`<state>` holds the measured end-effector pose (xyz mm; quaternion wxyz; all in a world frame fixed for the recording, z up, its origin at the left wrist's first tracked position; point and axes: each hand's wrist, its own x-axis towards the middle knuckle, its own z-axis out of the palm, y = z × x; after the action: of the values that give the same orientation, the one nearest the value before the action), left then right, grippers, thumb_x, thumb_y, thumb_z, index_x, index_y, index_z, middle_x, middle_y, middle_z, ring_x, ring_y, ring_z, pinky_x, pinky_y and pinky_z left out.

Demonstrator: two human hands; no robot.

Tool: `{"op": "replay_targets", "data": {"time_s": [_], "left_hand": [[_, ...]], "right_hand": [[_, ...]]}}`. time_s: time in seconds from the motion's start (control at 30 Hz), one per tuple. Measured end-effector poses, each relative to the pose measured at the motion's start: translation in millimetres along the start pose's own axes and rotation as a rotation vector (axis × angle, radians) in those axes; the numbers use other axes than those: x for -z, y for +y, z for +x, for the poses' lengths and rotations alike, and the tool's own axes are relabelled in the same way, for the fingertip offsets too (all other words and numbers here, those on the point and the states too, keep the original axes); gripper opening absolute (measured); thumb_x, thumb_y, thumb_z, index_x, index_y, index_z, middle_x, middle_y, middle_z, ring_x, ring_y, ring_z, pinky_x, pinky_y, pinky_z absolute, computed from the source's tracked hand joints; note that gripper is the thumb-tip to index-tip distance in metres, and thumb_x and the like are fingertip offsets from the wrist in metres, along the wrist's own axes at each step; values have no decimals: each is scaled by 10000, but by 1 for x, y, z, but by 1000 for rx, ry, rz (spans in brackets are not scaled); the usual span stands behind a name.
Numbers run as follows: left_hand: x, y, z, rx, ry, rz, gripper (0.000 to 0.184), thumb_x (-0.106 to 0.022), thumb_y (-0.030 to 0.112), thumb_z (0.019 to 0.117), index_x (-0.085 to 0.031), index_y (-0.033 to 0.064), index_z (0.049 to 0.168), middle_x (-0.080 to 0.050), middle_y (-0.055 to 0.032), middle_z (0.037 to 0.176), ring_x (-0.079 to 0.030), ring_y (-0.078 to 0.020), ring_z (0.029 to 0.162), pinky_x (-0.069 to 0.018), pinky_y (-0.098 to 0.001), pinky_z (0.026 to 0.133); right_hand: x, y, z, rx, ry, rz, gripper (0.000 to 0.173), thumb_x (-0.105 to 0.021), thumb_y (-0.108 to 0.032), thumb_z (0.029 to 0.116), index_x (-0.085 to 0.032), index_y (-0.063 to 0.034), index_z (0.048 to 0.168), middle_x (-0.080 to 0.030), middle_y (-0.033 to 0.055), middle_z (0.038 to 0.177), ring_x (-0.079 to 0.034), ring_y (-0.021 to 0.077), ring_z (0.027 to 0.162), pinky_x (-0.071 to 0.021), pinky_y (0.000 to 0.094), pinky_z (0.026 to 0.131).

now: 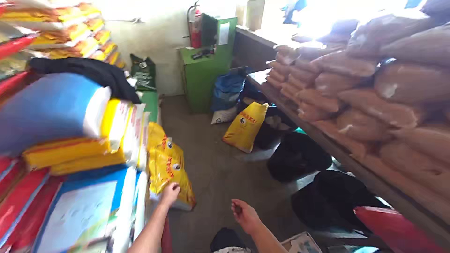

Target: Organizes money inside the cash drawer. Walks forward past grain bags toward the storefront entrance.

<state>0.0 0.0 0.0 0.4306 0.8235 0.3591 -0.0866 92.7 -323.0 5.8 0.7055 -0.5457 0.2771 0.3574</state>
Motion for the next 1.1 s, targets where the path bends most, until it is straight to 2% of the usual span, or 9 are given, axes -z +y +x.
{"op": "replay_targets", "data": {"time_s": [0.1, 0.17, 0.27, 0.4, 0.5, 0.57, 0.73, 0.93, 1.1], "left_hand": [[20, 113, 111, -161, -18, -225, 344, -562, 209, 1063, -614, 27, 1350, -647, -181, 1333, -640, -287, 1203, -500, -481, 1037], [15, 165, 171, -239, -80, -371, 318, -576, 170, 1055, -620, 12, 1328, -670, -170, 1280, -664, -249, 1143, -523, -431, 1013], [-3, 206, 250, -221, -214, -372, 296, -583, 134, 1044, -626, -12, 1299, -682, -180, 1209, -675, -247, 1084, -538, -421, 990], [19, 206, 344, 26, -345, -138, 320, -624, 213, 1033, -664, 26, 1289, -668, -181, 1303, -638, -307, 1212, -480, -500, 1071], [84, 194, 413, 58, -230, -238, 319, -595, 200, 1047, -651, 24, 1307, -686, -191, 1267, -678, -327, 1156, -526, -520, 1019], [133, 177, 463, 132, -86, -306, 318, -592, 195, 1049, -644, 21, 1310, -686, -202, 1252, -679, -337, 1135, -531, -527, 995], [244, 156, 621, 297, -8, -260, 351, -592, 224, 1055, -626, -5, 1319, -659, -235, 1266, -649, -358, 1138, -498, -536, 997], [367, 288, 824, 85, -70, -184, 366, -576, 256, 1058, -626, 27, 1339, -646, -198, 1326, -632, -331, 1215, -487, -532, 1056], [442, 422, 988, -228, -99, -148, 422, -460, 323, 1103, -626, 26, 1352, -656, -169, 1332, -612, -268, 1270, -451, -468, 1125]], "right_hand": [[-2, -63, 55, 150, 105, -63, 229, -468, -122, 1078, -622, 8, 1187, -623, 74, 928, -596, 126, 757, -513, 271, 695], [-8, -98, 109, 149, 215, -100, 231, -484, -127, 1076, -610, 22, 1198, -596, 71, 913, -558, 113, 729, -486, 263, 670], [-46, -166, 191, 93, 268, -201, 249, -515, -149, 1065, -604, 24, 1220, -563, 64, 894, -506, 112, 706, -444, 275, 646], [-175, -270, 273, 124, 88, -325, 308, -564, -214, 1053, -626, -1, 1267, -643, 102, 1014, -573, 148, 796, -484, 320, 710], [-292, -348, 324, 163, -195, -391, 271, -532, -153, 1063, -626, 11, 1257, -664, 121, 1073, -621, 163, 887, -518, 327, 803], [-368, -382, 365, 127, -343, -418, 233, -497, -110, 1064, -625, 2, 1223, -654, 87, 1037, -617, 135, 859, -519, 292, 777], [-529, -433, 474, 52, -386, -449, 225, -467, -106, 1075, -597, -5, 1228, -629, 62, 968, -593, 116, 775, -504, 265, 697], [-669, -526, 564, 26, -326, -424, 200, -499, -156, 1077, -627, -36, 1173, -584, 17, 807, -547, 89, 628, -468, 226, 563], [-760, -640, 639, 385, -302, -669, 196, -563, -125, 1031, -660, -4, 1151, -610, 42, 895, -518, 83, 693, -449, 261, 634]]}}
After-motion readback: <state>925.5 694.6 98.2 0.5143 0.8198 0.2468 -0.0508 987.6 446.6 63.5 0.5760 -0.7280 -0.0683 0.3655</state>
